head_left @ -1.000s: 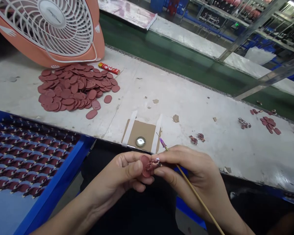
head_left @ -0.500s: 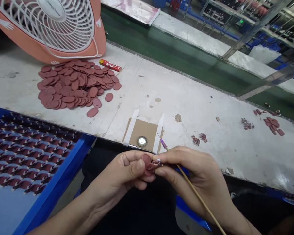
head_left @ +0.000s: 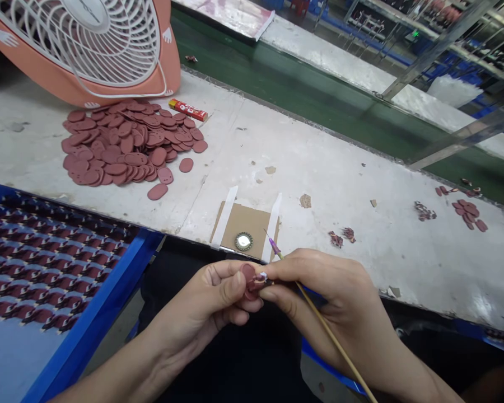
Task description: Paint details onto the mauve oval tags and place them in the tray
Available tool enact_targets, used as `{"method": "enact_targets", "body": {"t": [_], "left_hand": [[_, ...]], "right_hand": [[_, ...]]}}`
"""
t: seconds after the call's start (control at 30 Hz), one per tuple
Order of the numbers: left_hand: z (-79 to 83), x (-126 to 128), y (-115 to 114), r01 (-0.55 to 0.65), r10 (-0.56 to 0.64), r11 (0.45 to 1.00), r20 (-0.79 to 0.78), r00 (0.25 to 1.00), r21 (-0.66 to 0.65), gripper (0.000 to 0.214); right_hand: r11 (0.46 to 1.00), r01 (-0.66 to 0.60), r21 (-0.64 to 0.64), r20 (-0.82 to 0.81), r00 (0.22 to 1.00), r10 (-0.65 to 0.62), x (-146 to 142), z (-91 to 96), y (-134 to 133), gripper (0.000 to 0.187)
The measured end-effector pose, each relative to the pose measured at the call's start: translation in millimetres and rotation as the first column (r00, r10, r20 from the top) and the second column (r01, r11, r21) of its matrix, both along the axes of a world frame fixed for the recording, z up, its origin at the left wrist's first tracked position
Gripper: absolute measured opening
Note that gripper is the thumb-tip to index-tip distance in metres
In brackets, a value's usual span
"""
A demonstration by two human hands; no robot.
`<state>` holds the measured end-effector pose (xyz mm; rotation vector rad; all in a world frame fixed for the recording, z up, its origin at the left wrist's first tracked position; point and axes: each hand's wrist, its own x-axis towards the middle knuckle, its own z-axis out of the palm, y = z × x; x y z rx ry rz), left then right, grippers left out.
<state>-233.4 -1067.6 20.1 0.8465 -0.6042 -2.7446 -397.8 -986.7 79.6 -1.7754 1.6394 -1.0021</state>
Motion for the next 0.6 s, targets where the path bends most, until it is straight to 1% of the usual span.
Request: {"method": "enact_targets", "body": {"t": [0.13, 0.27, 0.37, 0.47, 0.53, 0.6], "left_hand": [[-3.9, 1.8, 2.7, -0.029, 0.030, 0.999, -0.019, 0.999, 0.030, 0.027], [-6.7, 2.7, 4.3, -0.048, 0.047, 0.998, 0.005, 0.999, 0.044, 0.029], [-5.7, 3.9, 3.7, -0.065, 0.064, 0.996, 0.029, 0.998, 0.057, 0.029], [-3.1, 6.5, 3.3, -0.082, 0.077, 0.995, 0.077, 0.994, 0.063, 0.033], [-3.0, 5.1, 3.9, -0.086, 0.085, 0.996, 0.156, 0.984, 0.000, 0.031], [-6.6, -5.6, 4.1, -0.065, 0.086, 0.991, 0.194, 0.977, -0.114, 0.023]], "right_hand": [[1.000, -0.020, -0.003, -0.015, 1.000, 0.019, 1.0, 0.3, -2.0, 0.013], [0.999, -0.043, -0.004, -0.006, 0.999, 0.043, 2.3, 0.8, -3.2, 0.012], [0.998, -0.057, -0.015, 0.019, 0.998, 0.057, 2.4, -0.5, -5.2, 0.010], [0.999, -0.041, -0.025, 0.038, 0.998, 0.042, 3.0, -3.2, -7.9, 0.011], [0.999, -0.020, -0.033, 0.047, 0.999, 0.021, 4.9, -3.1, -8.5, 0.011], [0.998, -0.030, -0.047, 0.005, 1.000, 0.031, 6.9, -1.3, -8.1, 0.011]]}}
